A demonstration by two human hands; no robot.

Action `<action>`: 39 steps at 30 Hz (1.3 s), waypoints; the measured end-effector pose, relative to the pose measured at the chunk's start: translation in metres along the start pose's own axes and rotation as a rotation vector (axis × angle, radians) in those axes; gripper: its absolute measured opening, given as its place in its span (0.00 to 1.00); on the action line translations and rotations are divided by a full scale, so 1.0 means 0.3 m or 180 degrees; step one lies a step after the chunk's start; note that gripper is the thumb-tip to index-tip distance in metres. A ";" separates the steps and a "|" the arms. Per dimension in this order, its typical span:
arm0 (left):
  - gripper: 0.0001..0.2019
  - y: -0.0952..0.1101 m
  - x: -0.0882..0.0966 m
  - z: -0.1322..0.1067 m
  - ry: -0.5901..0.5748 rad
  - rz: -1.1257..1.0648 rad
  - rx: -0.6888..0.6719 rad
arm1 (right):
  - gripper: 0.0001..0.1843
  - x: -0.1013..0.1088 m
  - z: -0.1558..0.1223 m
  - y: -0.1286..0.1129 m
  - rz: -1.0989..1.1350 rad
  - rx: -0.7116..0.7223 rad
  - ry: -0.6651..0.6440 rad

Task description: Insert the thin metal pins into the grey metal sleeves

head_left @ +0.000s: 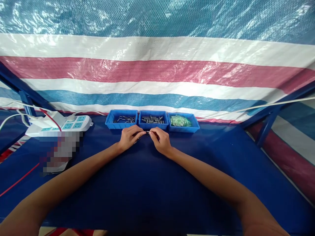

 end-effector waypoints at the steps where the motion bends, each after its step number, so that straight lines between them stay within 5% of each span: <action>1: 0.10 0.002 0.000 0.002 -0.0007 -0.0033 -0.0019 | 0.10 0.000 0.001 0.001 -0.0005 0.0002 0.0003; 11: 0.08 0.000 0.006 -0.014 0.0018 -0.0178 0.0090 | 0.16 -0.038 0.000 0.026 -0.0281 0.0013 -0.0539; 19: 0.13 -0.021 -0.003 -0.023 0.0010 0.0057 0.0170 | 0.12 -0.011 0.002 0.016 -0.0130 -0.0097 -0.0124; 31: 0.13 -0.017 -0.027 -0.028 -0.0182 0.0141 -0.0184 | 0.10 -0.033 -0.007 0.008 -0.0163 0.0280 -0.0518; 39: 0.09 -0.006 -0.006 -0.004 -0.0030 0.0205 -0.0039 | 0.11 -0.002 0.002 0.003 0.0032 0.0039 -0.0090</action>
Point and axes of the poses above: each hand's wrist, its own z-axis towards the middle knuckle, its own x-axis out of the back of the hand, y = z × x, the point moved 4 cm from there along z, towards the middle knuckle, and after that the axes turned 11 degrees about z, right-handed, at the moved point
